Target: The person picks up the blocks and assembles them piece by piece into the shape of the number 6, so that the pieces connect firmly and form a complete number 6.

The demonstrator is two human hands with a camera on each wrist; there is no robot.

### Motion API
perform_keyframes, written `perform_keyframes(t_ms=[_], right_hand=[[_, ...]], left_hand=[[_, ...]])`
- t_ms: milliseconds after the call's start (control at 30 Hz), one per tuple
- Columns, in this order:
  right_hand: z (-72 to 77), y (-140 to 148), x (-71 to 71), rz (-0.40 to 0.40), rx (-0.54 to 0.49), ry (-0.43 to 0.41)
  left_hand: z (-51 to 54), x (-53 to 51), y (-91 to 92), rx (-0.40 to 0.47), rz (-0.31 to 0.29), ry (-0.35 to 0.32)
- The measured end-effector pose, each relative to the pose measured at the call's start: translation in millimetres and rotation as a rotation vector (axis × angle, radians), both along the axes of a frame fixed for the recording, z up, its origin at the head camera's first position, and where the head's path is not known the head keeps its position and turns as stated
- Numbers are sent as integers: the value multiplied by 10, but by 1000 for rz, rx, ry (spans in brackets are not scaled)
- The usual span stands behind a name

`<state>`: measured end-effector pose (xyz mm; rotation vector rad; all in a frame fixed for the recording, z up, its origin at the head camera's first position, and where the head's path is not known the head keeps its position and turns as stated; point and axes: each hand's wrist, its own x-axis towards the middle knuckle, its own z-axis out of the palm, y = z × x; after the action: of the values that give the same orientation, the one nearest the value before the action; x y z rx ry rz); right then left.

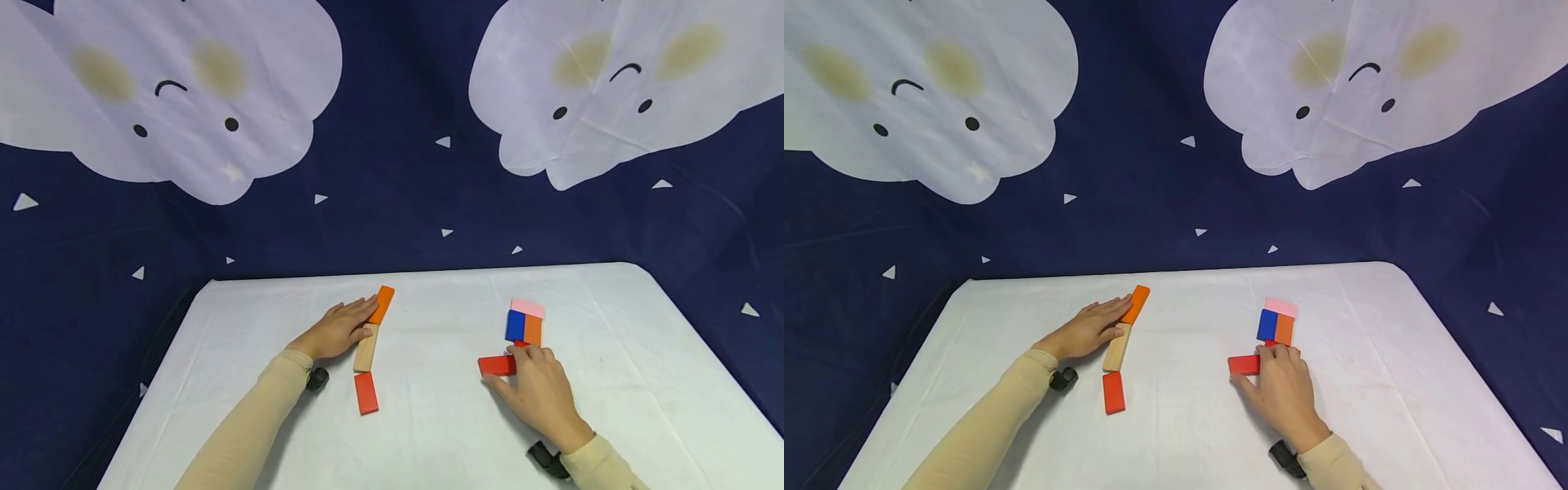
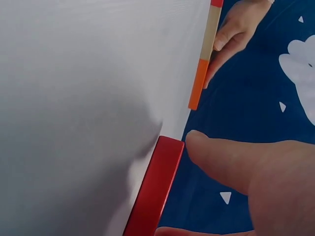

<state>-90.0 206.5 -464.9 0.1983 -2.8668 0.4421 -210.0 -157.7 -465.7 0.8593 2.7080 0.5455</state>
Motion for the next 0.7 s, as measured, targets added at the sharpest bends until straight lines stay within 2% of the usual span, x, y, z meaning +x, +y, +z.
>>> perform_keyframes(t_ms=[433, 700], right_hand=[[-42, -76, -29, 41, 3, 35], [-28, -113, -20, 27, -28, -21]], left_hand=[[11, 20, 3, -1, -8, 6], [6, 12, 5, 4, -15, 13]])
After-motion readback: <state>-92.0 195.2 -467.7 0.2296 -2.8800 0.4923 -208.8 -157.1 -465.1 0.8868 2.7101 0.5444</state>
